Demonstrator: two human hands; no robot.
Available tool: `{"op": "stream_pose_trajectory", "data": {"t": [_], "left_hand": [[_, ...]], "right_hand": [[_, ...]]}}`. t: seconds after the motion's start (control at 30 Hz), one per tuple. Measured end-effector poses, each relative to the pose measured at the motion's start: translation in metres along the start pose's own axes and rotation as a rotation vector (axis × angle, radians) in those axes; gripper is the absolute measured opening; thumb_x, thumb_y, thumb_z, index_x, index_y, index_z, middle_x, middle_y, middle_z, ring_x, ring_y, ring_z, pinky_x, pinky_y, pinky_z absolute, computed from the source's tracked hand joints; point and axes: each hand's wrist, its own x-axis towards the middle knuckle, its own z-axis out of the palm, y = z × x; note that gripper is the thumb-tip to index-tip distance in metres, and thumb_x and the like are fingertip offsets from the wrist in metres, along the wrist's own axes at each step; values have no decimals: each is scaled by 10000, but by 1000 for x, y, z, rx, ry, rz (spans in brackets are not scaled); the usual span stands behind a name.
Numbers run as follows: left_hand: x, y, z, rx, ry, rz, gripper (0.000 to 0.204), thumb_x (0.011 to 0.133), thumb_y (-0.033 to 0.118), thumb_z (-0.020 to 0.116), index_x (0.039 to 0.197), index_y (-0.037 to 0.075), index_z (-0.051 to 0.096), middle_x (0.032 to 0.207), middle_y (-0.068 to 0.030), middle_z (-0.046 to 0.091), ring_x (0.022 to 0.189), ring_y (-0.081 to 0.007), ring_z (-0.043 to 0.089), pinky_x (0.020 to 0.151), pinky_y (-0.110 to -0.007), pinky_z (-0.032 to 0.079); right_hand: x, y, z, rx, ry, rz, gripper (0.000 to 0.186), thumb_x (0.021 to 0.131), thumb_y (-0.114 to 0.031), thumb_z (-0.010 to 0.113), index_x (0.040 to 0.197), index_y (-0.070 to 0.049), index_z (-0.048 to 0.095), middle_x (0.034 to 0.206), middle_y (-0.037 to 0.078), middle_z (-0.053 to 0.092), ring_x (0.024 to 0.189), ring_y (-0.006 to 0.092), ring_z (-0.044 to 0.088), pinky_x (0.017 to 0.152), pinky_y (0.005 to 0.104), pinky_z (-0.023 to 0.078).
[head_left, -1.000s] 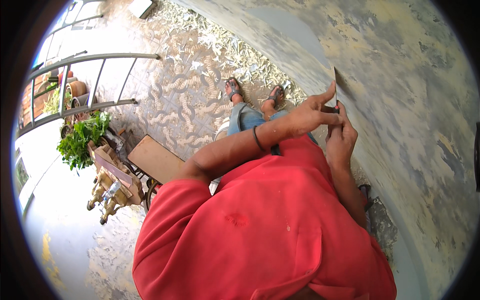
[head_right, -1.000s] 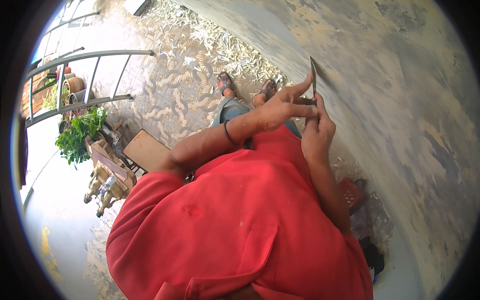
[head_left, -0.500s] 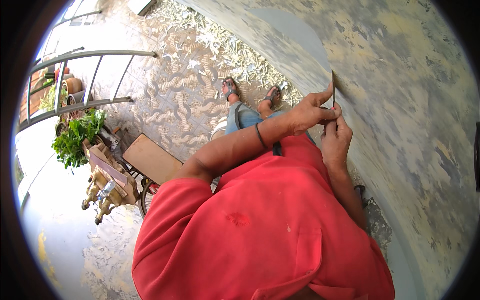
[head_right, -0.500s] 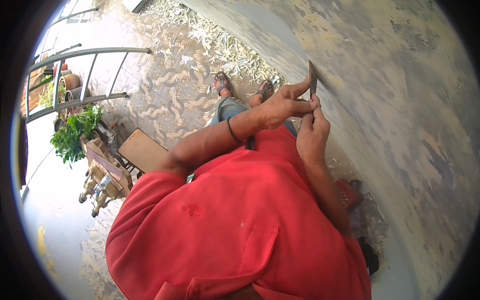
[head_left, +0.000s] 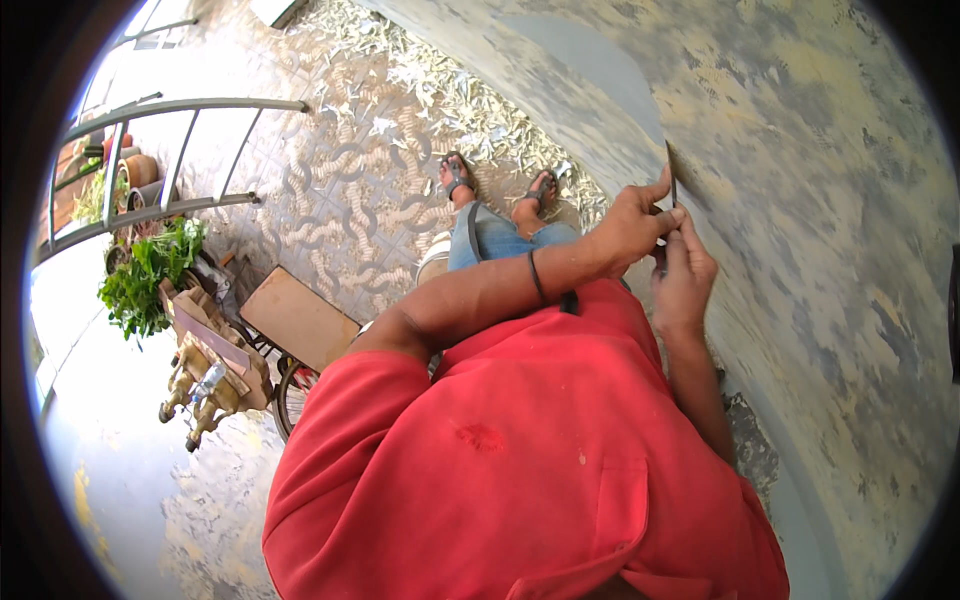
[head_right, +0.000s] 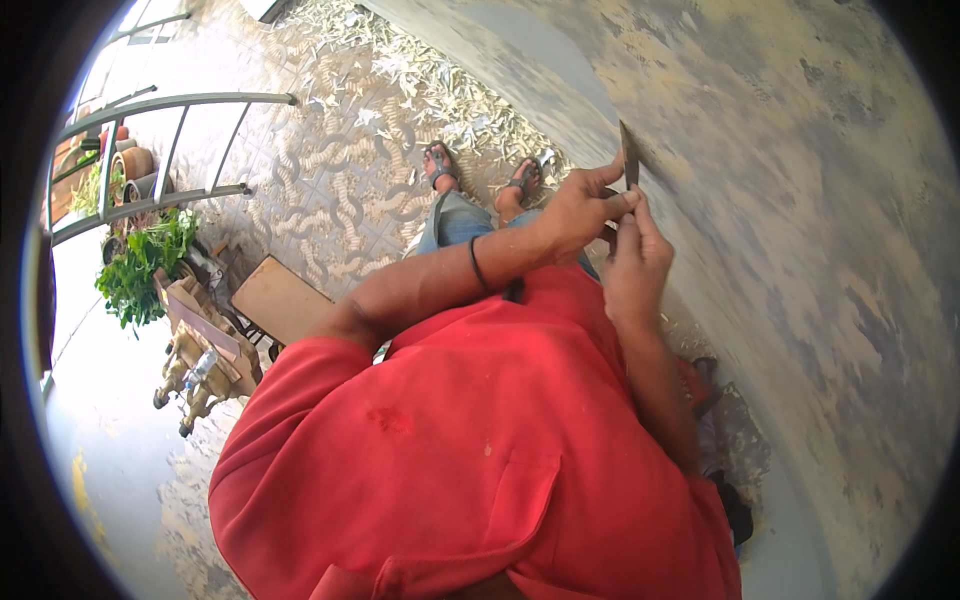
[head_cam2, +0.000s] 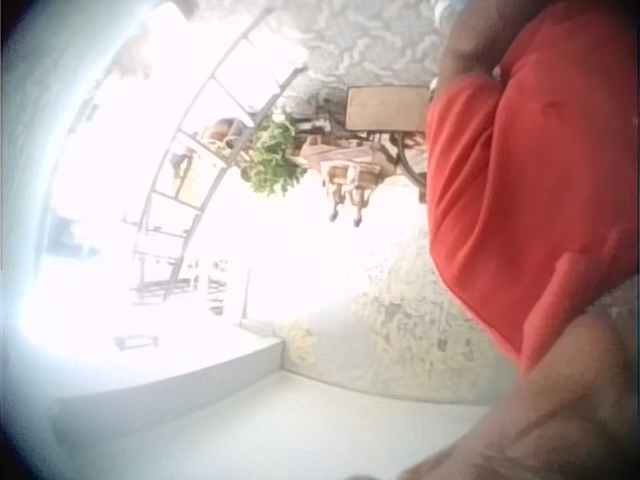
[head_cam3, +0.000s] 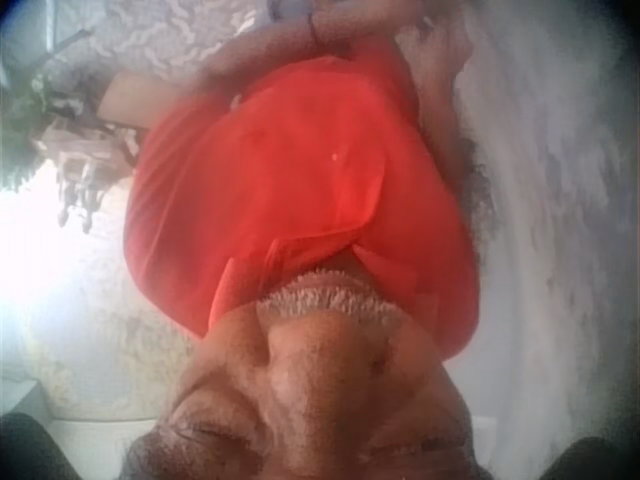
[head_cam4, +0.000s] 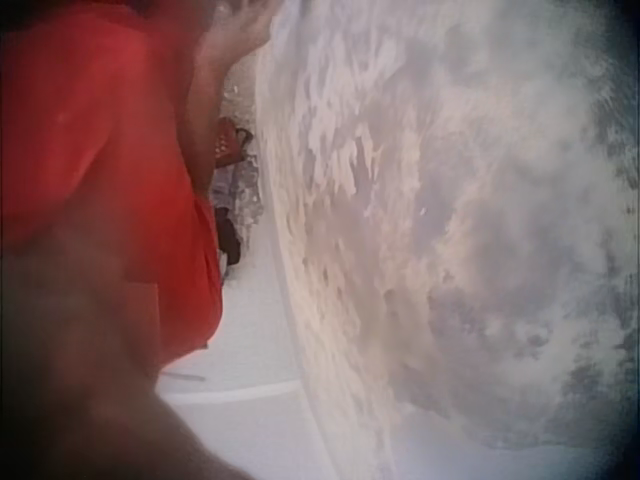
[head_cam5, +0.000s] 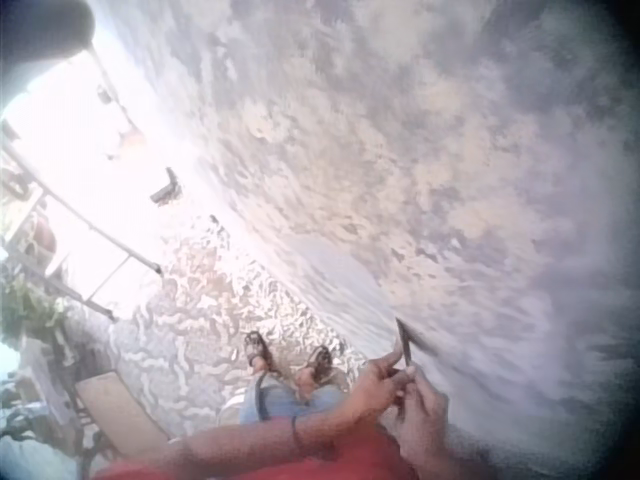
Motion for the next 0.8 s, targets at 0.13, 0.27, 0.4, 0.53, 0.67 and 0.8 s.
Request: {"op": "stream_pose_trajectory", "data": {"t": [0.13,0.27,0.4,0.53,0.67,0.8], "left_hand": [[-14,13,0,5,45,-80,629,1075,193,627,1638,151,350,1022,-46,682,878,-145,670,697,-325,628],[-20,8,13,35,92,-53,570,1076,212,630,1599,144,414,949,-35,668,801,-144,660,657,-332,616],[10,16,-9,-149,159,-100,518,1080,211,620,1564,138,450,979,-51,667,816,-174,694,708,-340,637],[-18,8,-1,-180,132,-129,564,1082,200,616,1607,183,409,1018,-50,662,831,-143,663,678,-315,609],[-27,1,7,-95,47,-52,603,1085,202,611,1634,171,365,1038,-46,658,876,-134,665,714,-319,616],[-7,-6,-3,-32,54,-30,610,1085,191,609,1636,126,355,1007,-47,659,870,-111,654,693,-303,609]], "right_hand": [[-6,1,3,59,-14,-3,404,1100,-84,465,1483,-26,578,786,-30,573,616,6,441,497,207,350],[-12,-11,-10,-15,-45,8,381,1096,-87,472,1442,-3,607,807,-19,592,610,19,449,497,230,372],[36,-4,10,154,-121,52,336,1089,-89,496,1364,43,637,883,6,628,643,46,538,523,244,428],[-3,-10,10,53,-102,-3,364,1106,-91,459,1407,48,607,897,-1,630,677,43,554,534,243,436],[-19,-17,-6,-154,-71,-19,389,1110,-74,451,1468,25,565,810,-18,593,654,27,498,522,217,382],[-1,11,2,63,-48,-67,391,1109,-91,454,1466,13,573,774,-31,574,638,23,497,511,211,378]]}}
